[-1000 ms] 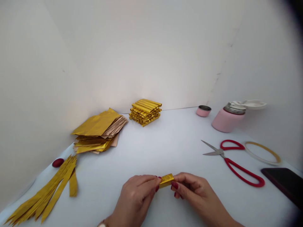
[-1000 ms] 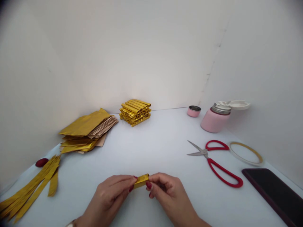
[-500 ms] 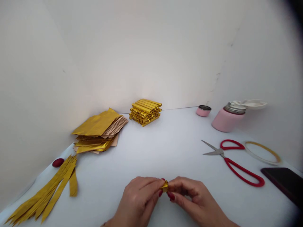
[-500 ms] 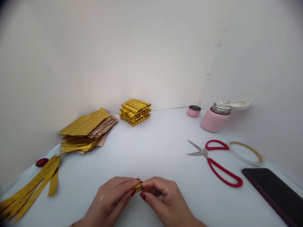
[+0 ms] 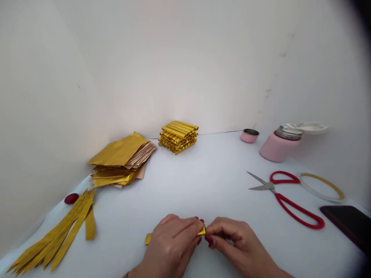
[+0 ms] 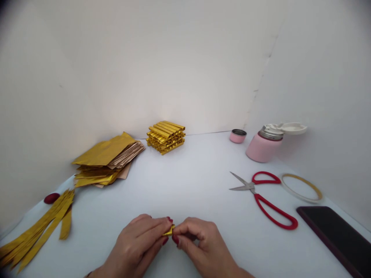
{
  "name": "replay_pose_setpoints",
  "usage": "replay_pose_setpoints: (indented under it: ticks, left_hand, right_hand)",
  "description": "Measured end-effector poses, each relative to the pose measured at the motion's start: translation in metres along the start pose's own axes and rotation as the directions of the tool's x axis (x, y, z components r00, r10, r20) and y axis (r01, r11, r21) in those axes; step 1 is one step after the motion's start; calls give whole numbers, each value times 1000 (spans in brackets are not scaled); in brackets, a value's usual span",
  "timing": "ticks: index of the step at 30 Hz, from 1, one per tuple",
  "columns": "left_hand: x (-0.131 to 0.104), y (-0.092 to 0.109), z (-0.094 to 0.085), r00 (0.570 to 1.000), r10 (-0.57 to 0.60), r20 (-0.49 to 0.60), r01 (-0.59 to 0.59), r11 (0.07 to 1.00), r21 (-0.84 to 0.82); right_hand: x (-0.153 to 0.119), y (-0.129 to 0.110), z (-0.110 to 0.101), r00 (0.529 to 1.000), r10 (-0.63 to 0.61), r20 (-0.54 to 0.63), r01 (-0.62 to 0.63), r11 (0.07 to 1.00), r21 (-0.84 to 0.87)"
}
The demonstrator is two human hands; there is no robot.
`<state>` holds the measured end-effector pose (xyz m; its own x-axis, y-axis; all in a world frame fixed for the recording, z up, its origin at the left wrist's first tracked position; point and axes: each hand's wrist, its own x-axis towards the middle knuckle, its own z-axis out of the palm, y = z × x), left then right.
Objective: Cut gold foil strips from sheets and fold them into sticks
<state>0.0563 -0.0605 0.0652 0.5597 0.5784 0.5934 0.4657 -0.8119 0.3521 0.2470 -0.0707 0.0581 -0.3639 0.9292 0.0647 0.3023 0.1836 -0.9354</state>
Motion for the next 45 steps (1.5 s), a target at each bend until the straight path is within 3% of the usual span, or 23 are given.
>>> replay_pose_setpoints:
  ticks: [8,13,19,23,45]
  left_hand:
    - [0,-2,0,995,72,-69,-69,996,56]
    - [-1,-2,1,990,93,-104,-87,994,64]
    - [-4,0,-1,991,24,-129,-18,999,43]
    - [-4,-2,-5,990,-52,-135,57,998,39]
    - [2,-5,-5,985,-86,-153,80,996,-44]
  right_hand:
    - [-1,-4,3,1000,-6,7,5,997,76]
    - [-2,-3,8,994,107,27,-110,946,304]
    - [-1,-1,8,984,179,20,-174,915,364]
    - [3,-1,6,959,279,-45,-232,868,439]
    - [0,-2,6,957,286,-48,-236,865,443]
